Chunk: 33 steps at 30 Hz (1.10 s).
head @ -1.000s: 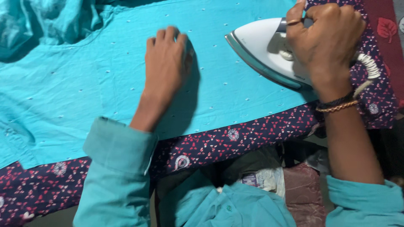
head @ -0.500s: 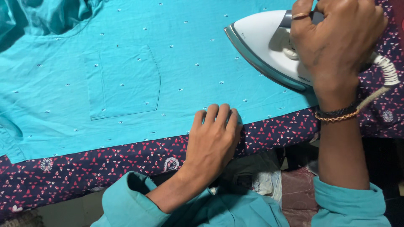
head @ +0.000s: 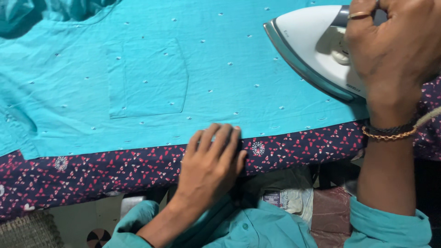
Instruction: The person irons a light blue shirt on a patterned ironing board. They smooth the fabric with one hand while moving the iron with the other, covering the front panel and pocket area.
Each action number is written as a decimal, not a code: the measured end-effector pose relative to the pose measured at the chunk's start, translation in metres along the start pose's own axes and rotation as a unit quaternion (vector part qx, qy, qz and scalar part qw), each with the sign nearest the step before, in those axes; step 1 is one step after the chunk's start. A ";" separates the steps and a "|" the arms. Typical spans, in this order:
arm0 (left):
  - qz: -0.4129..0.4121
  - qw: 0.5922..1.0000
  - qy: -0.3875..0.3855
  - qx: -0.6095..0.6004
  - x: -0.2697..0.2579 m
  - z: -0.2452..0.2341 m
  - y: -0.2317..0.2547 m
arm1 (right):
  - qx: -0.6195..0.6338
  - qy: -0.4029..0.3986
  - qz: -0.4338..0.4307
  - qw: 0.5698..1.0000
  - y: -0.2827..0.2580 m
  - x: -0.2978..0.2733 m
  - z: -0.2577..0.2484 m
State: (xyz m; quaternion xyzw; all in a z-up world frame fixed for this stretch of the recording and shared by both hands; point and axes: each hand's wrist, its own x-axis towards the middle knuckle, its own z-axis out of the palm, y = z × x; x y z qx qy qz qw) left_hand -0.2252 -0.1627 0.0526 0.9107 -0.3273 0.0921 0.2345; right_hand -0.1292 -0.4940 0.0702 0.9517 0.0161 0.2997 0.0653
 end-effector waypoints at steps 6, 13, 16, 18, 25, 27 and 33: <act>-0.051 0.996 0.023 0.067 -0.013 -0.016 -0.025 | 0.052 0.031 -0.043 0.997 -0.003 -0.001 -0.003; -0.037 0.998 0.031 0.027 -0.020 -0.020 -0.038 | 0.100 -0.102 -0.002 0.990 -0.005 0.009 -0.020; -0.020 0.999 0.038 0.022 -0.022 -0.020 -0.041 | 0.086 -0.096 -0.051 0.990 -0.020 0.022 -0.032; -0.012 0.999 0.030 0.010 -0.024 -0.024 -0.043 | 0.080 -0.094 -0.065 0.990 -0.039 0.027 -0.035; 0.004 0.999 0.036 -0.019 -0.007 -0.063 -0.067 | 0.196 -0.108 -0.114 0.968 -0.116 0.022 -0.054; 0.011 0.997 0.081 0.008 0.002 -0.083 -0.083 | 0.211 -0.139 -0.111 0.961 -0.130 0.019 -0.065; 0.043 0.989 0.141 -0.007 0.071 -0.057 -0.147 | 0.239 -0.154 -0.115 0.952 -0.145 0.011 -0.089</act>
